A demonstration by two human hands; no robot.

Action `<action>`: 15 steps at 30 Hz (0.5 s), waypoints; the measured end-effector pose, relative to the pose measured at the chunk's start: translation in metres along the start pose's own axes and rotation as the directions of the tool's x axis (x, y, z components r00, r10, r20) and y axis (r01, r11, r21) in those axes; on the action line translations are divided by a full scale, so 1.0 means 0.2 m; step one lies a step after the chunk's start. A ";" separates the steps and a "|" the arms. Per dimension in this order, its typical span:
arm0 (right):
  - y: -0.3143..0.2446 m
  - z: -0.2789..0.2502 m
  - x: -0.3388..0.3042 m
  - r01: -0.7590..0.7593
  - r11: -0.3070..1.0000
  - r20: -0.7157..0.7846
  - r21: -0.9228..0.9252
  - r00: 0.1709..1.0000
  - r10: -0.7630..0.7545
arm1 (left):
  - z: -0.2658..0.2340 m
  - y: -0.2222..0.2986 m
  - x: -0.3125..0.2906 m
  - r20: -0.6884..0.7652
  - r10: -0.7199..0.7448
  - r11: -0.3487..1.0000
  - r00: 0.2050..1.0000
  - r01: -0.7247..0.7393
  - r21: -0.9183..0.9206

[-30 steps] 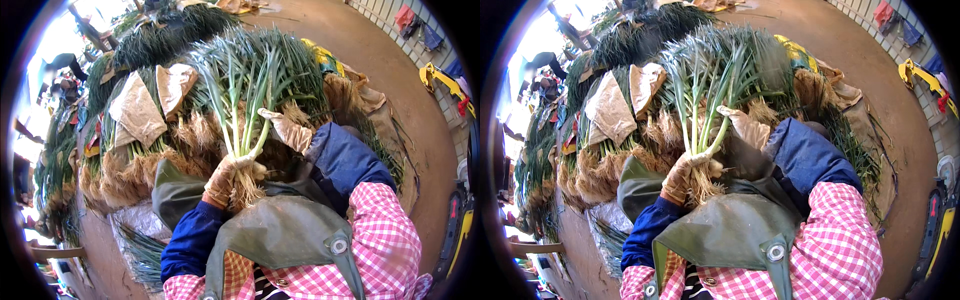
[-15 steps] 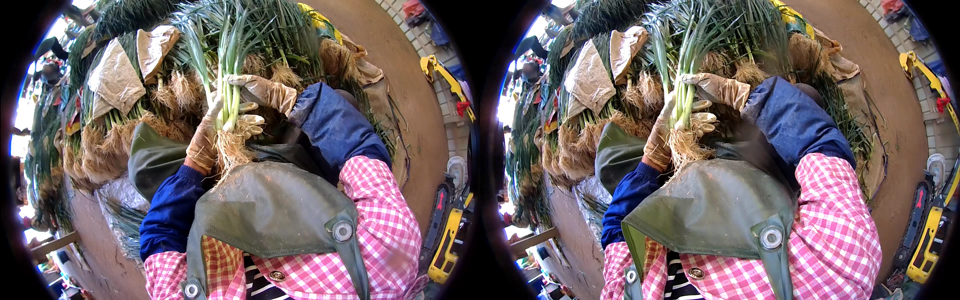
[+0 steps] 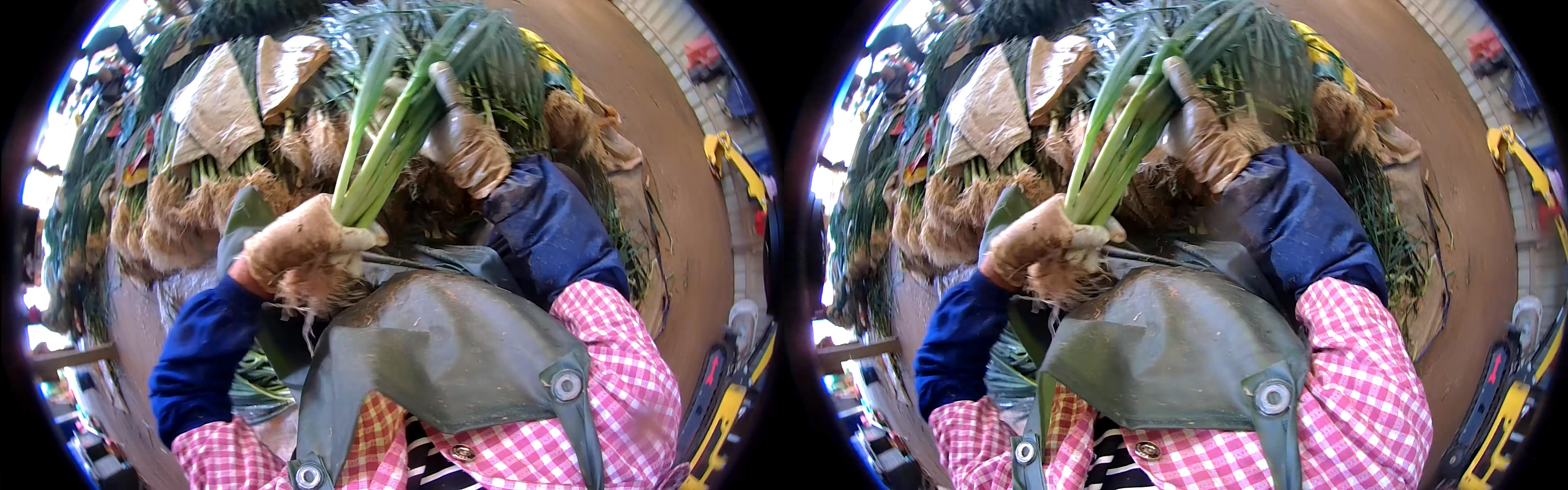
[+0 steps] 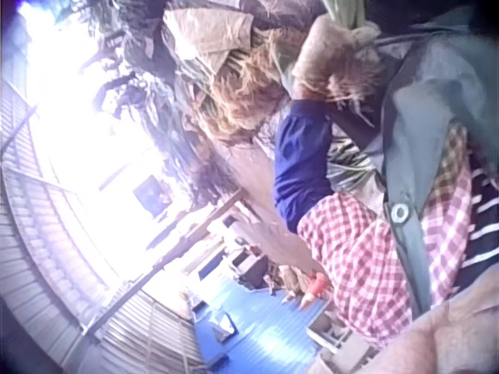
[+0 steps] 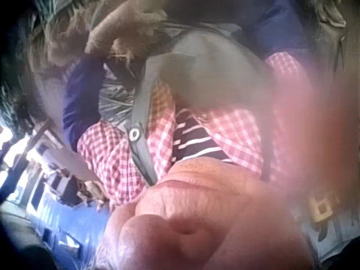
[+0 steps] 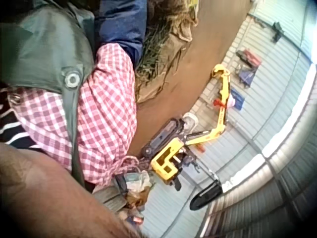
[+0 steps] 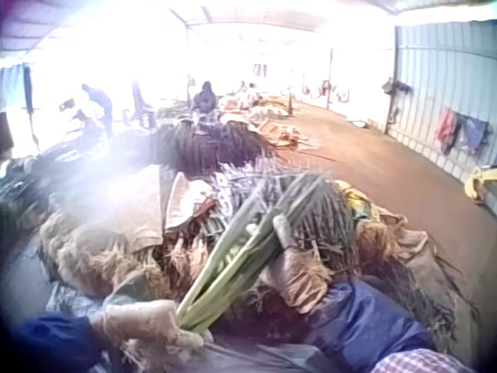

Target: The person sits on the ground and cleans scallions using a small knife to scrape dirt from the roots and peel away outer leaves before placing the cleaned plants in a pile.

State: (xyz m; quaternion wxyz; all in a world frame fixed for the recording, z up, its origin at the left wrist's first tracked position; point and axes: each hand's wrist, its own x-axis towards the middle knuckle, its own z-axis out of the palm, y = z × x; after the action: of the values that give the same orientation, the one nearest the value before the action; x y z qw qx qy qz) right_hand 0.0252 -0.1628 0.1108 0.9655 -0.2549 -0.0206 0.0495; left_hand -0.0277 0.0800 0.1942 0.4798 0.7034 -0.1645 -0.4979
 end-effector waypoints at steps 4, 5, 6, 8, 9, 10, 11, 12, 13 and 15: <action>-0.02 -0.02 0.15 0.387 0.796 0.145 -0.466 0.921 -0.363 | -0.19 0.00 -0.36 -0.284 -0.014 0.809 0.959 0.177 0.561; -0.02 -0.04 0.19 0.441 0.744 0.233 -0.502 0.897 -0.375 | -0.29 -0.13 -0.47 -0.210 0.403 0.435 0.891 0.016 0.900; -0.11 -0.05 0.22 0.267 0.939 0.310 -0.218 0.931 -0.193 | -0.30 -0.06 -0.53 -0.296 0.314 0.255 0.902 0.220 0.941; -0.13 0.11 0.32 -0.064 0.997 0.423 0.045 0.905 0.039 | -0.32 -0.11 -0.77 -0.495 0.296 0.356 0.817 0.387 0.851; -0.21 0.24 0.34 -0.037 0.999 0.443 0.019 0.896 0.025 | -0.35 -0.14 -0.85 -0.501 0.449 0.399 0.740 0.335 0.853; -0.21 0.36 0.39 -0.051 0.999 0.477 0.018 0.878 0.036 | -0.39 -0.19 -1.01 -0.515 0.498 0.299 0.698 0.420 0.857; -0.19 0.45 0.41 -0.042 0.999 0.497 0.003 0.867 0.035 | -0.43 -0.36 -1.17 -0.513 0.599 0.253 0.615 0.463 0.850; -0.09 0.49 0.42 -0.060 0.998 0.502 -0.016 0.863 0.060 | -0.44 -0.55 -1.32 -0.534 0.658 0.221 0.531 0.542 0.811; 0.01 0.51 0.45 -0.090 0.995 0.502 -0.035 0.859 0.096 | -0.42 -0.72 -1.44 -0.553 0.707 0.208 0.442 0.617 0.759; 0.10 0.56 0.45 -0.105 0.991 0.479 -0.084 0.868 0.132 | -0.32 -1.02 -1.56 -0.717 0.649 0.572 0.253 0.460 0.680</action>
State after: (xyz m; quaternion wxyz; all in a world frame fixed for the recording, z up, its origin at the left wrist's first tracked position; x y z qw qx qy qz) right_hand 0.1051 -0.0822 0.1993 0.9174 -0.2621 -0.2465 0.1700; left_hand -0.1640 0.4331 0.1947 0.1251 0.9639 -0.0943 0.2155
